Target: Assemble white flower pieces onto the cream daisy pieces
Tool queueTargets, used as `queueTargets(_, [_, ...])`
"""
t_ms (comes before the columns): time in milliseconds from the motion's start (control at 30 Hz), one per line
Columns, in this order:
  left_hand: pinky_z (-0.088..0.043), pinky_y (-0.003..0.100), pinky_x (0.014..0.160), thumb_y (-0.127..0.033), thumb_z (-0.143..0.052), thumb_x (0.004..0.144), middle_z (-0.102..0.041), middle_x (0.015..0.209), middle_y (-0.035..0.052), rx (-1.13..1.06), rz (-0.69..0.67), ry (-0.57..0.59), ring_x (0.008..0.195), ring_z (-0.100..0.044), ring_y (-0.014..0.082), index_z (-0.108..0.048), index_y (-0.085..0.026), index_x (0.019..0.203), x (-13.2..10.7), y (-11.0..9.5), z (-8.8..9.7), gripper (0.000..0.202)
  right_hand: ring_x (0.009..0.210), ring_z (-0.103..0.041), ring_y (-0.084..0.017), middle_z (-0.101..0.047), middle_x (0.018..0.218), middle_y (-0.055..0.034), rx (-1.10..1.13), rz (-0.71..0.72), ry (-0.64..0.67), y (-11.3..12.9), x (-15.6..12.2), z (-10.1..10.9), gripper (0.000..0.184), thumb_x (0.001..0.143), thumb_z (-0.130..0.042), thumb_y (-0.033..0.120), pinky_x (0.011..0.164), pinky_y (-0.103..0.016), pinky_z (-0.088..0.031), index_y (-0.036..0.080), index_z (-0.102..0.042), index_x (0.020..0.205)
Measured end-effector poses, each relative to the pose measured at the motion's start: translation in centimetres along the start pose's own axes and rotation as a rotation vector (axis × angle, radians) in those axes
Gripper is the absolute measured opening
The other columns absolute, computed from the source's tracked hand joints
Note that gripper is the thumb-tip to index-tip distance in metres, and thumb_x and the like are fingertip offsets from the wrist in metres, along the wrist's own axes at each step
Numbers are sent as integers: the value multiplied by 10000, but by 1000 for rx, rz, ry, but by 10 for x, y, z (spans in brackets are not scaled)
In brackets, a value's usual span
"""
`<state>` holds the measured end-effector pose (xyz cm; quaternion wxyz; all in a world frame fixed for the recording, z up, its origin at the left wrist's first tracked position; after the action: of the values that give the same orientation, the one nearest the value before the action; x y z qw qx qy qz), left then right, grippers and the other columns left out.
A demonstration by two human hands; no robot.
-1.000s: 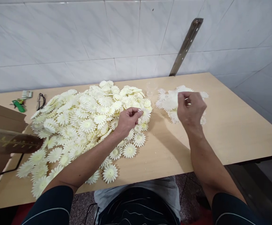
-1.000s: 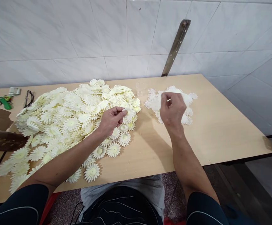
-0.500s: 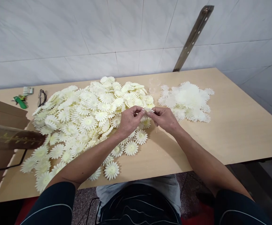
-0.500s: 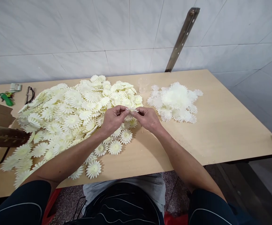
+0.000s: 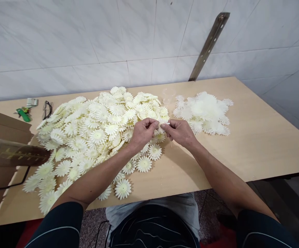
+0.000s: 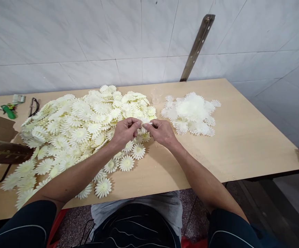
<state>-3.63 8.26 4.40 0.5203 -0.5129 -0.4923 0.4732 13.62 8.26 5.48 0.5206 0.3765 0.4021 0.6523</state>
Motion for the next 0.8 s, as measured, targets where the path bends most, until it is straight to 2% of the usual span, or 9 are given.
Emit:
queueTargets(100, [-350,210,396,-470,-896,861,-591,565,-28,-82,110,62,434,-496,93,-747,-184,828,1,4,-5,324,481,-545,-155,-617,540,-10,25,3,13,0,1,-1,723,784,-799,909,486,-299,-387,235,-592,625])
queueTargets(200, [-333,197,377,-484,-954,792,-601,577,-25,-166,148,100,437,-512,89,-743,-176,841,2,4,-8,376,496,-572,-158,-624,563,-7,112,-4,78,0,2,-5,703,770,-832,886,497,-298,-427,232,-610,643])
queueTargets(333, [-333,182,383,-469,-981,755,-580,562,-37,-189,154,41,448,-519,83,-719,-178,805,3,4,-3,396,519,-601,-162,-613,574,9,200,5,144,0,4,-9,663,760,-868,845,535,-304,-482,232,-637,657])
queueTargets(500, [-326,195,387,-552,-949,801,-559,513,-40,-128,126,10,409,-457,75,-706,-183,786,1,8,-2,442,499,-585,-149,-641,543,-13,94,-36,71,-4,4,-1,671,814,-820,836,539,-290,-465,224,-628,618])
queueTargets(633, [-319,196,383,-654,-937,799,-564,521,-34,-122,107,27,408,-459,77,-673,-196,758,-1,13,-3,530,483,-601,-155,-651,532,-16,27,-24,74,-2,3,0,677,814,-812,850,523,-284,-456,226,-629,625])
queueTargets(800, [-340,202,371,-760,-930,747,-541,560,-35,-174,132,106,425,-493,81,-633,-203,725,-2,10,-9,631,442,-567,-138,-629,509,-5,118,-15,115,3,0,-4,683,773,-857,849,476,-269,-422,227,-622,619])
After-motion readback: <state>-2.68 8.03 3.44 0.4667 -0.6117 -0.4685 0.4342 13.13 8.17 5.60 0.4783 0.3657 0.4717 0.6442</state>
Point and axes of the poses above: each hand's wrist, its own x-axis towards the middle knuckle, its own z-axis out of the back of the hand, y = z × x, the point moved 7 cm from there along x, towards the middle knuckle
